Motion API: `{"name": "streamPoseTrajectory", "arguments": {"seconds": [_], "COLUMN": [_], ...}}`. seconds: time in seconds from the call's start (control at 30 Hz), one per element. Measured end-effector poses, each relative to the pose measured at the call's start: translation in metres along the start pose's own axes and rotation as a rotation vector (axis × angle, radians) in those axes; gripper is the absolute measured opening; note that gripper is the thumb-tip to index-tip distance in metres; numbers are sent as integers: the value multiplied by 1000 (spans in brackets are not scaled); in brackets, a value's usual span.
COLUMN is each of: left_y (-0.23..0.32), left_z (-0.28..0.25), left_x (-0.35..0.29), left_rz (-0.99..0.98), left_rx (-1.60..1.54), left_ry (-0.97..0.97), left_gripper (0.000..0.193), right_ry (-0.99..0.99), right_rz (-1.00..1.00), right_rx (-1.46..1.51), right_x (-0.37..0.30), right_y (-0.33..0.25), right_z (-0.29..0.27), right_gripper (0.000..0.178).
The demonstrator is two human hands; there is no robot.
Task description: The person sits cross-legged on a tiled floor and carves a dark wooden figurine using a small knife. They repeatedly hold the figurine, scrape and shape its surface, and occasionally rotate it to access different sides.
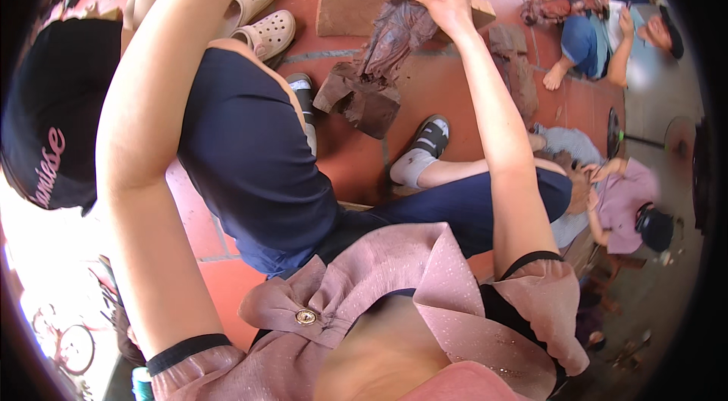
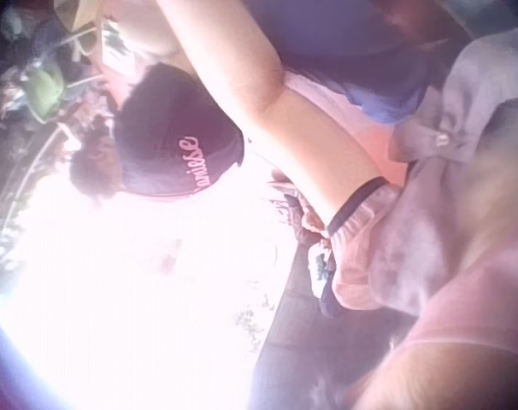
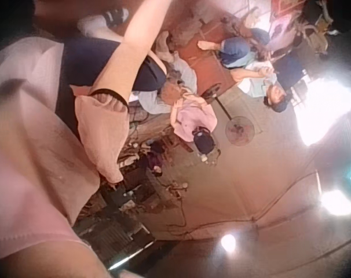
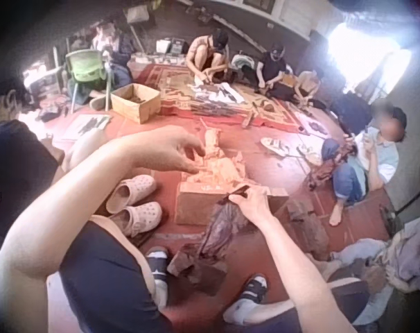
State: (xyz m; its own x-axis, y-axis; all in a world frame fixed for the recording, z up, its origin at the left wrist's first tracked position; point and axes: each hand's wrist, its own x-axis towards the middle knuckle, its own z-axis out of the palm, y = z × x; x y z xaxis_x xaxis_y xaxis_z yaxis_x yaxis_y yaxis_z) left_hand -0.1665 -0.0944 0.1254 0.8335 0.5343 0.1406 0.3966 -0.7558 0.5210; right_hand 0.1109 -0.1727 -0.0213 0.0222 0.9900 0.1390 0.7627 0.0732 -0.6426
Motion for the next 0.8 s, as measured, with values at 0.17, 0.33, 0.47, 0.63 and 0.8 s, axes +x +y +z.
{"name": "streamPoseTrajectory", "arguments": {"seconds": [0.17, 0.33, 0.47, 0.63, 0.8], "left_y": [3, 1, -41, -5, 11], "left_z": [-9, 14, 24, 112, 234], "left_x": [-10, 17, -4, -6, 4], "left_rz": [-132, -56, 44, 33, -55], "left_rx": [42, 26, 160, 436, 261], "left_ry": [-78, -128, -35, -266, -46], "left_gripper": [43, 40, 50, 64, 76], "right_ry": [-8, 476, 332, 380, 461], "right_rz": [-131, -115, -4, 195, 307], "right_rx": [-328, 103, 486, 799, 878], "right_x": [-4, -36, -74, -151, -191], "right_y": [-13, -30, -50, -17, 6], "right_z": [24, -43, -57, -62, -47], "right_gripper": [41, 9, 10, 16, 16]}}
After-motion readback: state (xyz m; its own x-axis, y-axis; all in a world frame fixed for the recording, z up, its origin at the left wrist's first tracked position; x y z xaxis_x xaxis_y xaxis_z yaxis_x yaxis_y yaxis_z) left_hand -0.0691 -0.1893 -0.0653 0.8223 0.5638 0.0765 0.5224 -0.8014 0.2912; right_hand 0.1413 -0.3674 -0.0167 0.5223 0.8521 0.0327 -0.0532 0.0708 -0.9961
